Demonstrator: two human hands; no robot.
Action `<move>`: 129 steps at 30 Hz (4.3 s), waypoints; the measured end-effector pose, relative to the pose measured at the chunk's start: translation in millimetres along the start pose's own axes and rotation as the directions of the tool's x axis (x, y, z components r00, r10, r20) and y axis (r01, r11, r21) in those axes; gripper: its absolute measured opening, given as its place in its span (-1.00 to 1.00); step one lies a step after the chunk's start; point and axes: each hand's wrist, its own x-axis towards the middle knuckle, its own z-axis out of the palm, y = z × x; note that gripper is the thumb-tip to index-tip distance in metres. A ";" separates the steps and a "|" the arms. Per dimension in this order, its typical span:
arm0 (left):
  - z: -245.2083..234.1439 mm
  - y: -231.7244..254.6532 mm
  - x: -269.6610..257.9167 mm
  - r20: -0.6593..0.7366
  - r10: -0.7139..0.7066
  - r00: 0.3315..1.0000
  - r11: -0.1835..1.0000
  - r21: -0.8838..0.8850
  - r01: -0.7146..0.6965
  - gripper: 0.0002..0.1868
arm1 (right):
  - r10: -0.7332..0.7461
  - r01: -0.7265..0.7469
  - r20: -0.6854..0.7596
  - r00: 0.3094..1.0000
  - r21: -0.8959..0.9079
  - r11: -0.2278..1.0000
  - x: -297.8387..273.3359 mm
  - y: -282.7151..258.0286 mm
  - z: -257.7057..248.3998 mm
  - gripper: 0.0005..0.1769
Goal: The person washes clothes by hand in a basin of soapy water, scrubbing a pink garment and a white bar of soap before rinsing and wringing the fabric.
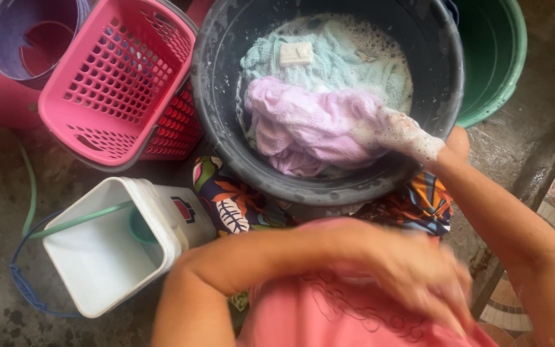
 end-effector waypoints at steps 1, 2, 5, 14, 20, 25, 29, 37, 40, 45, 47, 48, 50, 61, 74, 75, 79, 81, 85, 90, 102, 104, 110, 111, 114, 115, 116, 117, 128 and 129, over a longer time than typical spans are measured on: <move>22.9 -6.3 10.0 0.027 0.091 0.995 0.993 -0.072 -0.089 -0.53 | 0.002 -0.002 0.009 1.000 -0.016 1.000 1.2 1.5 3.3 -0.53; 40.9 -16.0 20.5 0.010 0.118 0.993 0.991 -0.066 -0.117 -0.53 | 0.002 -0.001 0.013 1.000 -0.038 0.999 2.3 1.4 6.2 -0.53; 73.8 -48.2 53.5 0.082 0.139 0.987 0.981 -0.144 -0.126 -0.54 | -0.005 0.006 0.019 1.000 -0.071 0.997 7.1 -2.8 5.9 -0.52; 27.0 -47.9 10.1 0.009 0.357 0.934 0.929 -0.109 -0.354 -0.65 | -0.033 0.027 0.037 0.999 0.152 0.988 -2.4 -32.1 -40.2 -0.42; -96.9 -63.4 -67.3 -0.721 -0.220 0.656 0.963 -0.268 0.028 -0.89 | -0.029 -0.088 0.123 0.992 0.832 0.548 -38.8 -76.2 -129.0 -0.48; -187.7 -110.0 -139.9 -0.788 -0.158 0.595 0.771 0.279 0.573 -0.31 | -0.239 0.236 -0.159 0.958 0.909 0.342 -61.8 -104.4 -199.1 -0.35; -202.8 -125.2 -164.6 -0.699 -0.444 0.560 0.896 -0.348 0.275 -0.56 | -0.212 0.251 -0.271 0.939 0.961 -0.117 -62.0 -122.1 -222.1 -0.40; -152.8 -160.7 -81.3 -0.953 -0.298 0.055 0.917 -0.270 0.294 -0.66 | 0.104 0.121 -0.119 0.987 0.992 -0.016 23.8 -134.4 -93.9 -0.55; -112.7 -189.1 -33.5 -0.945 -0.221 0.242 0.754 -0.008 0.657 -0.72 | 0.281 0.137 -0.329 0.902 0.833 0.536 75.8 -105.8 -13.2 -0.60; -180.7 -226.3 -65.3 -0.964 -0.249 0.096 0.715 -0.116 0.689 -0.78 | 0.377 -0.849 -0.810 0.450 -0.257 0.461 152.4 -70.3 88.4 -0.65; -185.3 -217.0 -66.5 -0.963 -0.264 0.059 0.690 -0.145 0.709 -0.72 | 0.298 -0.893 -0.872 0.388 -0.277 0.354 156.1 -72.2 85.0 -0.62; -175.8 -210.6 -54.5 -0.959 -0.271 0.079 0.633 -0.116 0.765 -0.66 | 0.279 -0.900 -0.886 0.370 -0.268 0.343 155.1 -74.3 78.2 -0.62; -159.3 -199.2 -39.6 -0.956 -0.239 0.169 0.616 -0.015 0.788 -0.65 | 0.244 -0.711 -0.831 0.500 -0.233 0.664 144.5 -66.2 62.3 -0.62; -209.5 -232.2 -104.2 -0.998 0.045 -0.036 0.905 0.026 0.425 -0.83 | 0.130 0.279 -0.450 0.883 0.728 0.626 52.8 -105.1 -65.2 -0.61; -190.8 -219.7 -49.7 -0.982 -0.014 0.189 0.692 0.127 0.711 -0.66 | -0.014 0.032 -0.676 0.737 0.014 0.999 86.6 -78.5 -16.0 -0.47; -184.4 -210.8 -47.0 -0.976 0.091 0.199 0.685 0.206 0.699 -0.67 | 0.096 -0.173 -0.684 0.723 -0.044 0.984 95.4 -84.4 -20.0 -0.48; -195.7 -190.9 -42.0 -0.995 0.064 0.082 0.705 0.103 0.701 -0.61 | 0.083 0.080 -0.591 0.802 0.244 0.967 73.2 -87.5 -46.1 -0.51; -252.4 -188.5 -56.9 -0.904 0.184 0.386 0.297 0.425 0.855 -0.60 | 0.021 0.202 -0.374 0.927 0.547 0.813 49.9 -92.0 -60.5 -0.53; -278.8 -163.2 -58.7 -0.845 0.262 0.466 0.422 0.534 0.732 -0.76 | -0.158 0.186 -0.119 0.980 0.829 0.528 27.0 -118.5 -71.0 -0.57; -254.6 -134.7 -59.5 -0.851 0.043 0.524 0.855 0.303 0.422 -0.52 | -0.242 0.116 -0.048 0.969 0.955 0.274 4.8 -109.4 -79.5 -0.62; -120.2 -151.6 -168.0 -0.741 -0.582 0.334 0.749 -0.329 0.575 -0.03 | 0.056 0.275 -0.271 0.961 0.916 -0.293 -12.8 -92.5 -101.7 -0.72; -117.1 -141.4 -157.7 -0.783 -0.561 0.270 0.776 -0.383 0.502 -0.20 | 0.054 0.304 -0.303 0.952 0.903 -0.303 -11.1 -97.2 -118.3 -0.74; -133.0 -93.5 -162.1 -0.761 -0.198 0.618 0.771 -0.511 -0.381 -0.31 | 0.026 0.329 -0.338 0.941 0.892 -0.311 1.5 -101.2 -144.7 -0.78; -136.1 -90.2 -171.2 -0.813 -0.201 0.546 0.834 -0.435 -0.341 -0.36 | 0.021 0.317 -0.326 0.945 0.899 -0.303 5.2 -98.8 -141.3 -0.79; -161.3 -82.4 -216.6 -0.936 -0.150 0.318 0.964 -0.210 -0.162 -0.49 | 0.064 0.291 -0.286 0.956 0.900 -0.326 17.7 -77.5 -128.2 -0.80; -165.7 -83.0 -222.4 -0.964 -0.123 0.237 0.986 -0.146 -0.083 -0.52 | 0.091 0.283 -0.268 0.959 0.898 -0.337 21.3 -70.4 -118.8 -0.81; -170.0 -87.0 -221.7 -0.978 -0.119 0.172 0.965 -0.155 -0.212 -0.59 | 0.122 0.307 -0.282 0.952 0.892 -0.332 24.8 -65.7 -107.9 -0.81; -176.9 -92.6 -218.9 -0.986 -0.132 0.100 0.946 -0.155 -0.284 -0.61 | 0.150 0.339 -0.306 0.940 0.886 -0.317 29.2 -66.0 -95.2 -0.82; -116.7 -213.0 -66.4 -0.969 -0.179 0.169 0.629 0.019 0.777 -0.74 | 0.265 0.209 -0.173 0.949 0.971 -0.116 41.4 -132.7 -20.8 -0.76; -140.5 -219.1 -75.9 -0.988 -0.044 0.149 0.658 0.084 0.748 -0.72 | 0.262 0.219 -0.190 0.946 0.972 -0.086 51.1 -133.0 -26.0 -0.77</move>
